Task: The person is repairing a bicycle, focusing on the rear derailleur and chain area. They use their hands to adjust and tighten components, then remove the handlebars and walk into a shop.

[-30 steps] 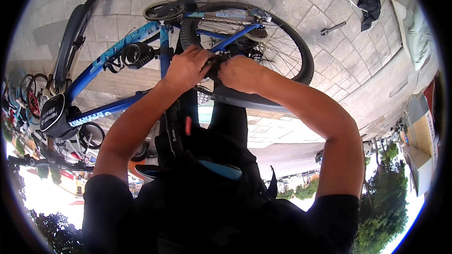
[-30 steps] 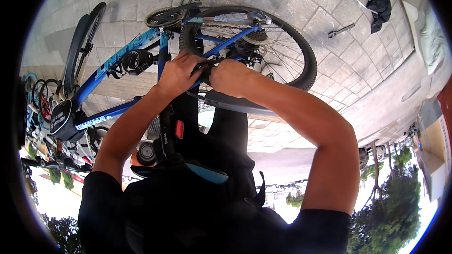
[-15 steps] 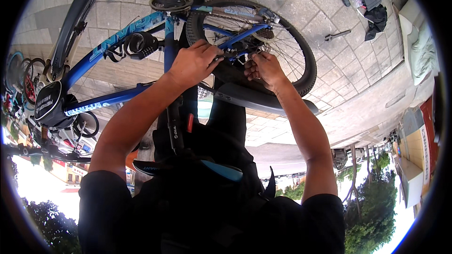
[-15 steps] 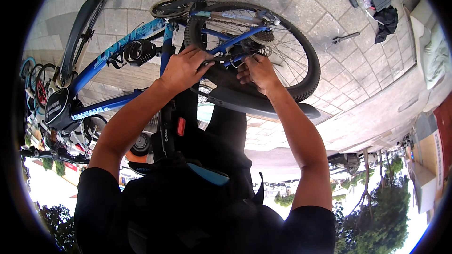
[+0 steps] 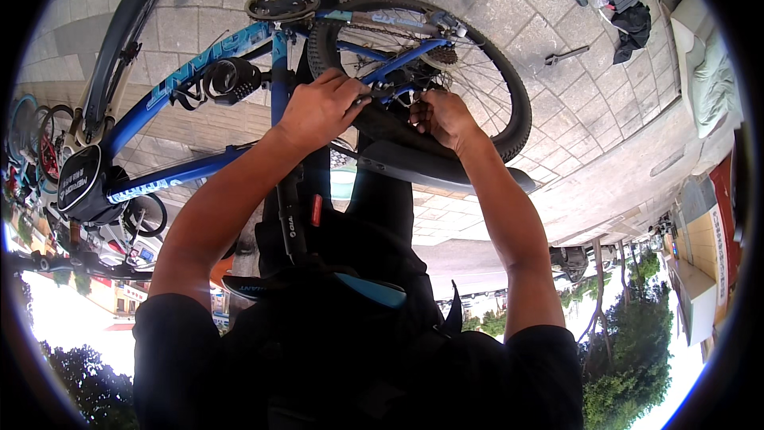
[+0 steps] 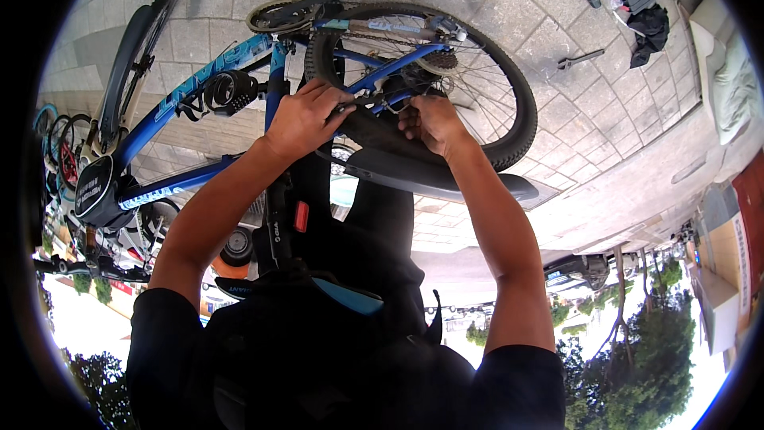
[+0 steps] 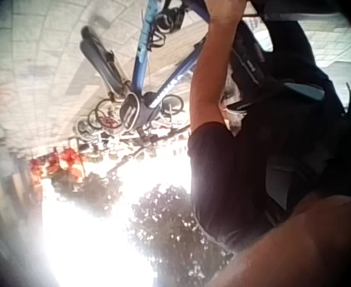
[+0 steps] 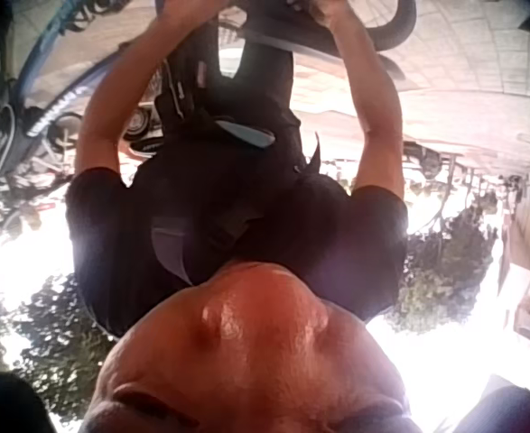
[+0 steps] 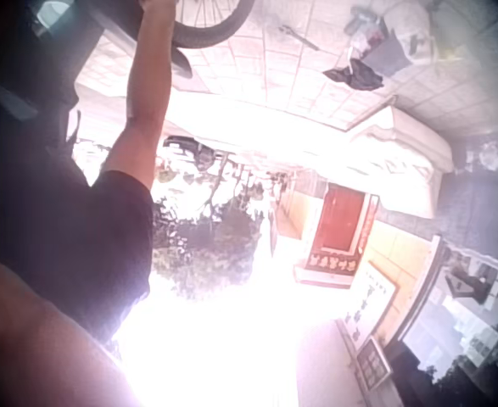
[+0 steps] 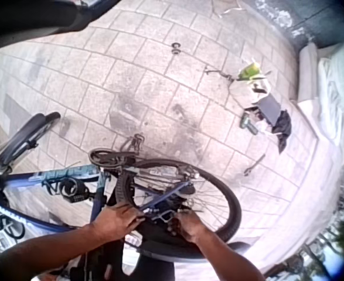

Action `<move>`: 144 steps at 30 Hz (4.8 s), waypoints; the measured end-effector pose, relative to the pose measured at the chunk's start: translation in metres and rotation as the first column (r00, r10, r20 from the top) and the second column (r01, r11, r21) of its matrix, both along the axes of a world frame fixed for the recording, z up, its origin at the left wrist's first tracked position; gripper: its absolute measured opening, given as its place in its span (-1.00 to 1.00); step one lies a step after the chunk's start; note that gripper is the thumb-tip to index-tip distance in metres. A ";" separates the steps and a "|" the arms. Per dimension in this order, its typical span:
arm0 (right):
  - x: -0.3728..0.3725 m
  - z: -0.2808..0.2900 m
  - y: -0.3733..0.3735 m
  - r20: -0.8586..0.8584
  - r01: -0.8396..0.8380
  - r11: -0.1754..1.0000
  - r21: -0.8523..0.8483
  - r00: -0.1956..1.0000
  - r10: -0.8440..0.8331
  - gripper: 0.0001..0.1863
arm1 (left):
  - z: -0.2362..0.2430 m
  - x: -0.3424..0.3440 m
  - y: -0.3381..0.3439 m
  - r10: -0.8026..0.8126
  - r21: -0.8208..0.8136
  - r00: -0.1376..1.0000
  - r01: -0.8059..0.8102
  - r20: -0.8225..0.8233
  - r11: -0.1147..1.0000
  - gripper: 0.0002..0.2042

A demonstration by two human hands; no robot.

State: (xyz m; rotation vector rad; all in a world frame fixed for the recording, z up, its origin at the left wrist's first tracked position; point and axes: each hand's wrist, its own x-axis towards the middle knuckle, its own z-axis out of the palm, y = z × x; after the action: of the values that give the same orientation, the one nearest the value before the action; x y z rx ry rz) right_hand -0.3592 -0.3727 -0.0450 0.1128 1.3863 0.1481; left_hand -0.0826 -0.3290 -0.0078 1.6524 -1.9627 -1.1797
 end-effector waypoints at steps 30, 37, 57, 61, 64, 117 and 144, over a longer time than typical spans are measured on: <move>0.003 -0.004 0.005 -0.044 0.048 0.999 0.005 0.998 -0.048 -0.82 | 0.004 0.000 -0.002 0.012 0.068 1.000 -0.012 0.004 0.998 -0.82; -0.011 -0.019 0.005 -0.009 0.151 0.975 0.162 0.988 -0.151 -0.81 | 0.004 0.000 -0.002 0.012 0.066 1.000 -0.012 0.000 0.998 -0.81; -0.007 -0.006 0.003 0.062 0.089 0.990 0.110 0.993 -0.096 -0.81 | 0.004 0.000 -0.001 0.026 0.070 1.000 -0.025 -0.008 0.997 -0.82; -0.001 -0.009 0.005 0.002 0.150 0.979 0.135 0.988 -0.152 -0.85 | 0.004 0.000 -0.001 0.021 0.070 1.000 -0.020 -0.014 0.997 -0.82; 0.003 0.001 -0.001 0.016 -0.138 0.990 -0.013 0.990 0.138 -0.78 | 0.003 0.000 0.000 0.025 0.077 1.000 -0.024 -0.007 0.997 -0.82; 0.002 0.002 -0.002 -0.035 0.019 0.994 0.109 0.999 -0.016 -0.81 | 0.004 -0.001 -0.002 0.014 0.062 1.000 -0.014 -0.002 0.998 -0.84; 0.093 0.053 -0.033 -0.502 -0.118 -0.599 -0.792 -0.433 0.749 -0.91 | 0.011 0.000 -0.009 0.011 0.086 1.000 -0.009 -0.020 0.996 -0.79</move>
State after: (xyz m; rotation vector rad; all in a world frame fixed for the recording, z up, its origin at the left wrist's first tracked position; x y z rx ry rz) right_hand -0.2657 -0.4057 0.0080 -2.1353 -0.0428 0.8541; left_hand -0.0829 -0.3382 0.0035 1.6828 -1.9142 -1.2882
